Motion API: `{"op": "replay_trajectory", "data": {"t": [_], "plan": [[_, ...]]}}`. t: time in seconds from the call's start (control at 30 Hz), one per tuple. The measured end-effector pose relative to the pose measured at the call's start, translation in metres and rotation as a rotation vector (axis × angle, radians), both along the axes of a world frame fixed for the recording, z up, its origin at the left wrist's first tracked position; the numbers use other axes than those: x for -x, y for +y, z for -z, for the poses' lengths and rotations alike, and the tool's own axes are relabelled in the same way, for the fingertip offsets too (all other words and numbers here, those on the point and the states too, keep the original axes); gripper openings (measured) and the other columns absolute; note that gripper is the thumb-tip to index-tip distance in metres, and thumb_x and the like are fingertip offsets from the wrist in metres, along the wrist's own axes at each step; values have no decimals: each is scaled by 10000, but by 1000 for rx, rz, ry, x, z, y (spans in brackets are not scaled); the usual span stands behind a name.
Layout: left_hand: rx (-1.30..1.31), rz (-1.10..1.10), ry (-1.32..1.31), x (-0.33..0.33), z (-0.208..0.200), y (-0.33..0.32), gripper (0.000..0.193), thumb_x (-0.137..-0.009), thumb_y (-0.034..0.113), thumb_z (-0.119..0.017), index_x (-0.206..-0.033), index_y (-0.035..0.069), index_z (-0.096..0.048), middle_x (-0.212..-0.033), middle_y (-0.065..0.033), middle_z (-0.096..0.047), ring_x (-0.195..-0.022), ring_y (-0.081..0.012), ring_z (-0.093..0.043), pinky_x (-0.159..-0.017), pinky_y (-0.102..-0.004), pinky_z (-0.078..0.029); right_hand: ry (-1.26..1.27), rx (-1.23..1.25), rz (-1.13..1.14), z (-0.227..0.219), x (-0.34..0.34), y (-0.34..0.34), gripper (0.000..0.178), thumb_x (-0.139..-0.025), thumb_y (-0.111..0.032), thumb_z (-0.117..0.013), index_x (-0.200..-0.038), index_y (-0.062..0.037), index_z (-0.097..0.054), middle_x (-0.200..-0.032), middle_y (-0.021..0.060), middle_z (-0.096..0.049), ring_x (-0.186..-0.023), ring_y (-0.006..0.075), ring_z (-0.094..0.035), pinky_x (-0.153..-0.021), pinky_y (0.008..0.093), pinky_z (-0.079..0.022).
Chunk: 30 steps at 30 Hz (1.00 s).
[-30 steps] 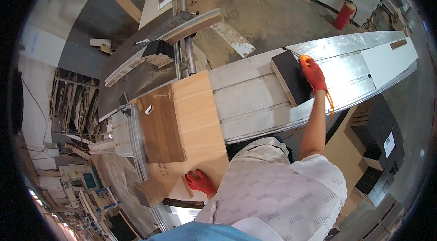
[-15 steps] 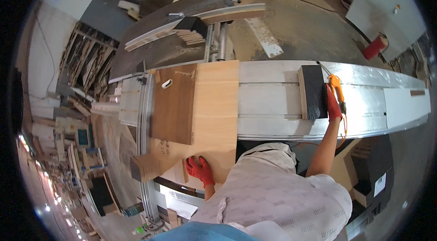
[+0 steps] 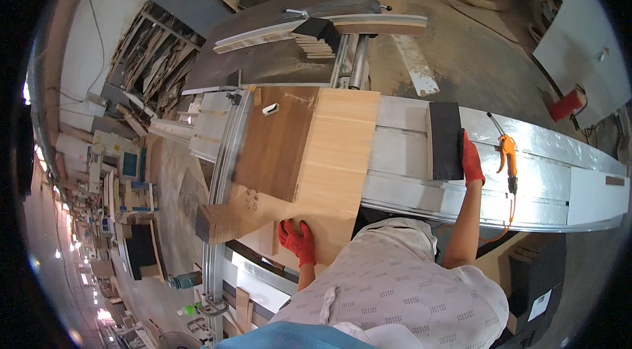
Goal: The person uses a table saw to cut small rectangular pieces of dark wood. They repeatedly place the wood against the fence, push it through the blade, and then remove the cut piece. The person also uses a yellow push stick to guide the wood safely through the saw.
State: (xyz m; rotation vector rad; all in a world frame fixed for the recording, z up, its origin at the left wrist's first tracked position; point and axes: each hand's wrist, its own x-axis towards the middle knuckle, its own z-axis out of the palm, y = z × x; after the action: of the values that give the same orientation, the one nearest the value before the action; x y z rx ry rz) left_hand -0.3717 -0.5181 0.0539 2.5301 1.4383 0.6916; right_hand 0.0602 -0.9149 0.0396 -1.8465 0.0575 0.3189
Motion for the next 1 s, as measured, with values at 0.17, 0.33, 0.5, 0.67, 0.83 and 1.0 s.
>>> {"op": "replay_trajectory", "data": {"t": [0.17, 0.33, 0.5, 0.67, 0.83, 1.0], "plan": [[8, -23, -4, 0, 1, 0, 488, -915, 300, -758, -1326, 67, -636, -1452, -209, -567, -1392, -403, -471, -1185, -564, -311, -350, 790, 146, -70, 10, 47, 662, -973, -596, -665, -1393, -90, -600, -1256, 232, -690, -1118, 451, -678, -910, 518, -549], [46, -49, 1, -2, 0, 1, 503, -904, 341, -772, -1323, 90, -652, -1459, -215, -554, -1407, -414, -452, -1194, -557, -303, -382, 932, -69, -96, 27, 76, 982, -760, -609, -849, -1535, -127, -486, -1253, 227, -648, -1084, 442, -689, -865, 545, -573], [42, -66, -6, 1, 0, 3, 482, -895, 323, -777, -1303, 97, -656, -1433, -204, -569, -1394, -407, -464, -1190, -561, -306, -260, 1024, -105, -94, 19, 81, 1074, -704, -537, -891, -1586, -151, -413, -1159, 220, -686, -1064, 422, -700, -853, 541, -576], [26, -35, -100, -12, -12, 7, 473, -862, 246, -806, -1287, 103, -657, -1395, -179, -613, -1342, -407, -513, -1166, -553, -337, -338, 445, -128, -118, 13, 78, 903, -800, -367, -867, -1551, -59, -470, -1347, 198, -685, -1205, 352, -676, -1023, 468, -530], [-74, 54, -294, -67, -14, 47, 440, -843, 180, -811, -1244, 93, -653, -1331, -166, -631, -1282, -405, -540, -1120, -555, -368, 224, -462, -181, -81, -26, 135, 689, -964, -117, -730, -1575, 16, -440, -1507, 173, -588, -1386, 271, -561, -1188, 376, -419], [29, 222, -406, -163, -18, 159, 498, -857, 184, -799, -1298, 49, -612, -1311, -173, -628, -1245, -385, -556, -1051, -480, -446, -606, 221, -881, -70, -55, 307, 540, -1025, -100, -564, -1562, -61, -519, -1606, 210, -490, -1514, 348, -435, -1268, 413, -311]]}}
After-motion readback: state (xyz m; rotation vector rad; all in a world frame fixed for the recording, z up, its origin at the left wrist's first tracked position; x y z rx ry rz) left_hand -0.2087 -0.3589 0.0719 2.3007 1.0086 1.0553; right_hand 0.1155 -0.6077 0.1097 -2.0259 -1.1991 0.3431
